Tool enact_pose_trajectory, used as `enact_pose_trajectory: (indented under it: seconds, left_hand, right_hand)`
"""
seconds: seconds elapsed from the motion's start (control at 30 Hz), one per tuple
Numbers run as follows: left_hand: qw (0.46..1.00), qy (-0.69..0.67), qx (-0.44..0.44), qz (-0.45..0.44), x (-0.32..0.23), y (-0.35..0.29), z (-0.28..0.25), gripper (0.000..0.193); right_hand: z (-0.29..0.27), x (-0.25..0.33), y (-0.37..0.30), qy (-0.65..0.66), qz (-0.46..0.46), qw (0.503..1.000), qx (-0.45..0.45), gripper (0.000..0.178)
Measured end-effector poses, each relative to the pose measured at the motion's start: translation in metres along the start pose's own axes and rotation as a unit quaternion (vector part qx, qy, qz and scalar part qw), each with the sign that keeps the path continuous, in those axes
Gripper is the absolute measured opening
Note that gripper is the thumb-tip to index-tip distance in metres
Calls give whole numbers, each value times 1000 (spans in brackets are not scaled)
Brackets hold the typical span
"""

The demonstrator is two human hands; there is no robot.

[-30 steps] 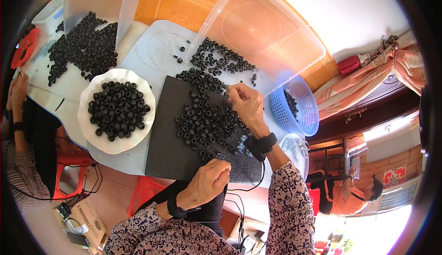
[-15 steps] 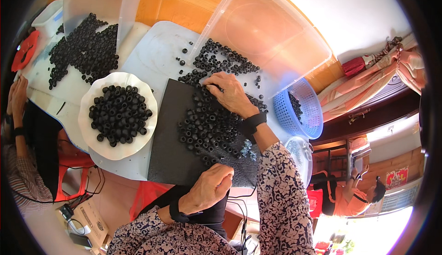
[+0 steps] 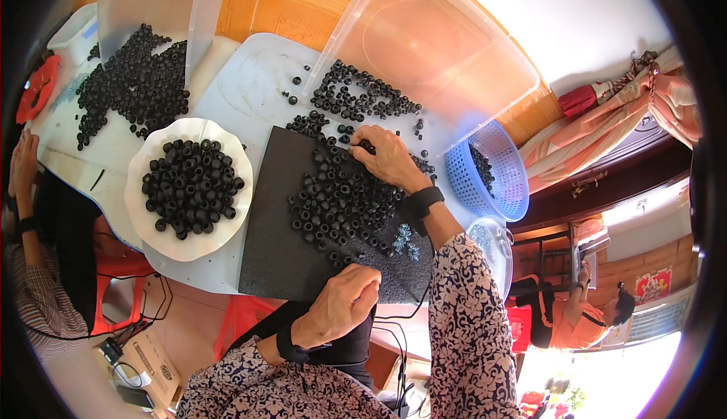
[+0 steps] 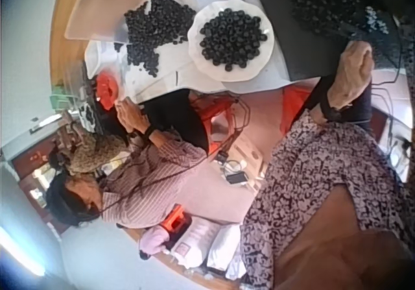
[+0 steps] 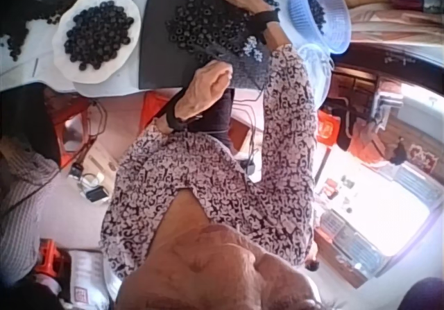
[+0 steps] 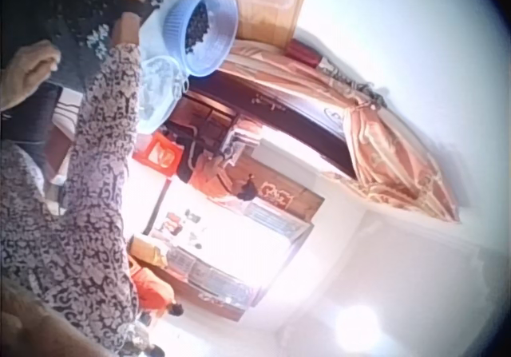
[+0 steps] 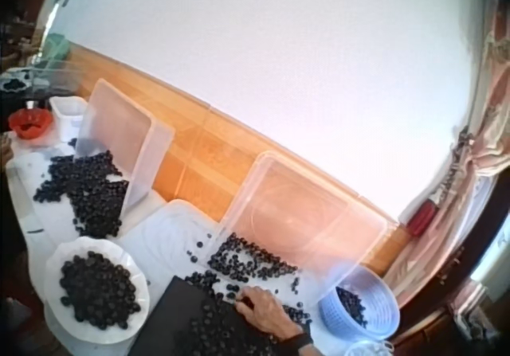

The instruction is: Manually sort and inspect small black plastic or rubber components on a work surface.

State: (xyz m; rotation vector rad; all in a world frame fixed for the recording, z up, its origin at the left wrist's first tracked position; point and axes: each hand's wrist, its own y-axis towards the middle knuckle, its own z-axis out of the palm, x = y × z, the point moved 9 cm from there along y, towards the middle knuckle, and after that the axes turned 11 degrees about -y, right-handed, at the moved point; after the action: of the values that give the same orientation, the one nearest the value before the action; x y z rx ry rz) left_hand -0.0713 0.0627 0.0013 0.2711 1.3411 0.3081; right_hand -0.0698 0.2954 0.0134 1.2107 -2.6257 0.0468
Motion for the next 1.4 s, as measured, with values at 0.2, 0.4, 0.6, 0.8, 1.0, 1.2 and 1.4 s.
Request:
enact_pose_trajectory:
  seconds: [0.2,0.4,0.6,0.8,1.0,1.2,1.4]
  left_hand:
    - [1000,10,-3,-1,-2,1,0,7]
    - [1000,15,-12,2,-2,1,-2,7]
    - [1000,22,-7,-7,0,2,1,6]
    - [1000,2,-6,-10,-4,2,1,9]
    - [1000,-10,7,-22,-1,2,2,9]
    - [1000,-3,-3,-6,-3,4,1,7]
    - [1000,2,-6,4,-2,1,0,7]
  right_hand:
    - [-23,19,-24,-31,-41,990,-132,15]
    - [-28,16,-50,82,120,986,-83,17]
    - [-58,-53,-69,17,208,947,-243,20]
    - [-37,-82,-67,-89,252,956,-120,25]
    - [-27,-79,-49,-48,188,969,-152,22]
    - [-32,-71,-46,6,177,968,-176,17]
    - [-26,-11,-21,15,55,992,-116,21]
